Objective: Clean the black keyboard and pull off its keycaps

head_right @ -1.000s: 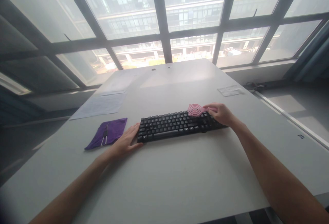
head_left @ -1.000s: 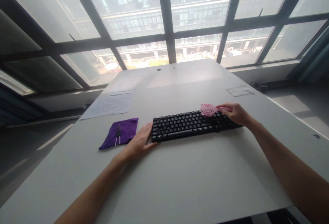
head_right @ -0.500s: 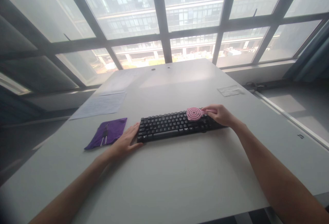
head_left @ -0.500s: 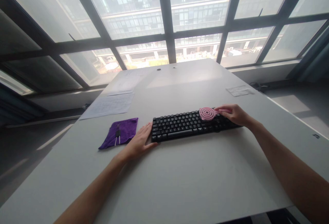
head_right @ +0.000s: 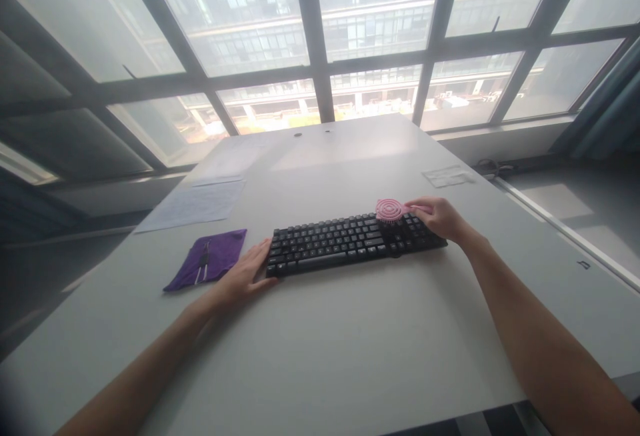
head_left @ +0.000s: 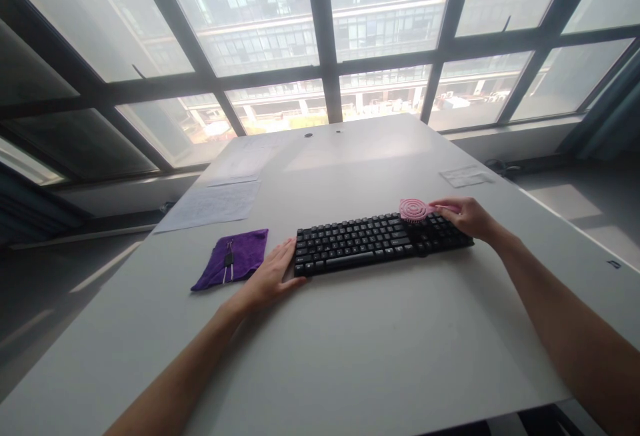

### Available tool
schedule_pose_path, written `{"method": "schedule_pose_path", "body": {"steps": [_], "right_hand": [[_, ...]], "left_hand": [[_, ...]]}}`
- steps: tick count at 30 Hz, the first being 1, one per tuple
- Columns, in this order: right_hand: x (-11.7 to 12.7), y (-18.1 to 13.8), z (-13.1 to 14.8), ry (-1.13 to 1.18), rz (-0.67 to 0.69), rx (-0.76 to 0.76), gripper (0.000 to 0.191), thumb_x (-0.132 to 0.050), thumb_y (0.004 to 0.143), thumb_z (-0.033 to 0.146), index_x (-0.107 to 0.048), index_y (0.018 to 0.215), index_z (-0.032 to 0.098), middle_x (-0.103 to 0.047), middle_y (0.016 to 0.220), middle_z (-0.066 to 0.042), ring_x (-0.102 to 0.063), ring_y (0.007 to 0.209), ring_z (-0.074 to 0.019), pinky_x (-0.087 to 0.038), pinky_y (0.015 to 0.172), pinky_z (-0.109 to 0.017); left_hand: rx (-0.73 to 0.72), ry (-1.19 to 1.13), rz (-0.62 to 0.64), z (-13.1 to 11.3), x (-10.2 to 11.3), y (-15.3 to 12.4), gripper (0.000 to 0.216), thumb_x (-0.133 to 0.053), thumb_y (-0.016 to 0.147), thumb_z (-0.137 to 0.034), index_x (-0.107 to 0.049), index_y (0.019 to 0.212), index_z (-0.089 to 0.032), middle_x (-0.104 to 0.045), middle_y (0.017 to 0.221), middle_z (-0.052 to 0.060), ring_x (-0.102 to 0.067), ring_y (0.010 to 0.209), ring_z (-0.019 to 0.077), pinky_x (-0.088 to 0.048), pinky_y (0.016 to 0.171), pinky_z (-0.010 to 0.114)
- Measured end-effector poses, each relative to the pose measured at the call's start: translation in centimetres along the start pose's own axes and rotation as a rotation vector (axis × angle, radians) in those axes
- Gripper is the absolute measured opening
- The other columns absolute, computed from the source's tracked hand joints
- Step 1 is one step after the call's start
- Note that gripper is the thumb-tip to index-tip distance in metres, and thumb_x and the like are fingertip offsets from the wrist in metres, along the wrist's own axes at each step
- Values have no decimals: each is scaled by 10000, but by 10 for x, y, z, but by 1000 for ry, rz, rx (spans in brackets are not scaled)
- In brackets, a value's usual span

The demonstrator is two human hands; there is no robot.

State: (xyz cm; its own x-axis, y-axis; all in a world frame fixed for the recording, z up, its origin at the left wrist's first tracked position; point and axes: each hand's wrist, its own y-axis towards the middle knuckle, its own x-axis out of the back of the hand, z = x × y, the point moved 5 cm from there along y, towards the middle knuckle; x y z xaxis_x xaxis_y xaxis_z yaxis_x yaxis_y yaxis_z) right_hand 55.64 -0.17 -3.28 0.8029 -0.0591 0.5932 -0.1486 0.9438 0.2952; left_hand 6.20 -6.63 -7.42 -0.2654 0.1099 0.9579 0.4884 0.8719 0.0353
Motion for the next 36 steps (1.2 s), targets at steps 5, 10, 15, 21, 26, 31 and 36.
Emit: {"method": "schedule_pose_path", "body": {"steps": [5,10,15,21,26,31,36], "right_hand": [[13,-1,-8,-5,-23,-52,324,-676,832,431,-785,1034,202,-779,1069,-78,-716,1059,-320,-568,976,-422],[6,-2,-2,16,49,-15,331,-677,838,450,-789,1020,198,-777,1077,-80,-713,1057,-306,-557,994,-413],[9,-2,-7,16,53,-32,333,-680,837,460,-788,1022,205,-777,1080,-76,-713,1059,-307,-561,986,-415],[15,-3,-11,34,40,-49,330,-692,832,468,-786,1026,217,-778,1078,-67,-713,1066,-304,-558,989,-414],[15,-2,-15,26,47,-58,323,-692,833,469,-789,1019,223,-780,1073,-65,-716,1061,-306,-561,985,-417],[18,-2,-18,23,7,-74,330,-695,823,464,-788,1028,223,-782,1061,-70,-722,1045,-311,-567,971,-427],[14,-2,-13,15,34,-67,333,-692,820,460,-791,1013,208,-783,1057,-77,-720,1045,-314,-564,971,-429]], "left_hand": [[-2,-2,0,-3,3,0,932,-544,911,-645,-190,1599,-127,-240,1628,206,-223,1510,370,-245,1224,548],[-2,-5,-11,-1,3,0,929,-548,904,-650,-213,1596,-129,-258,1624,198,-249,1500,379,-254,1224,542],[-7,4,1,2,0,0,943,-536,911,-651,-181,1601,-116,-229,1629,213,-225,1508,375,-244,1225,548],[-3,7,-1,1,1,0,940,-538,913,-650,-167,1605,-133,-231,1632,204,-218,1513,364,-241,1229,537],[4,-3,2,-2,4,0,942,-538,903,-665,-199,1599,-128,-254,1623,207,-241,1501,386,-262,1218,548],[1,-1,-1,-2,3,0,936,-538,905,-660,-183,1605,-150,-246,1632,186,-239,1505,374,-252,1225,540],[-9,-7,-20,-2,4,0,935,-563,898,-643,-187,1606,-162,-272,1623,185,-266,1492,388,-268,1215,557]]}}
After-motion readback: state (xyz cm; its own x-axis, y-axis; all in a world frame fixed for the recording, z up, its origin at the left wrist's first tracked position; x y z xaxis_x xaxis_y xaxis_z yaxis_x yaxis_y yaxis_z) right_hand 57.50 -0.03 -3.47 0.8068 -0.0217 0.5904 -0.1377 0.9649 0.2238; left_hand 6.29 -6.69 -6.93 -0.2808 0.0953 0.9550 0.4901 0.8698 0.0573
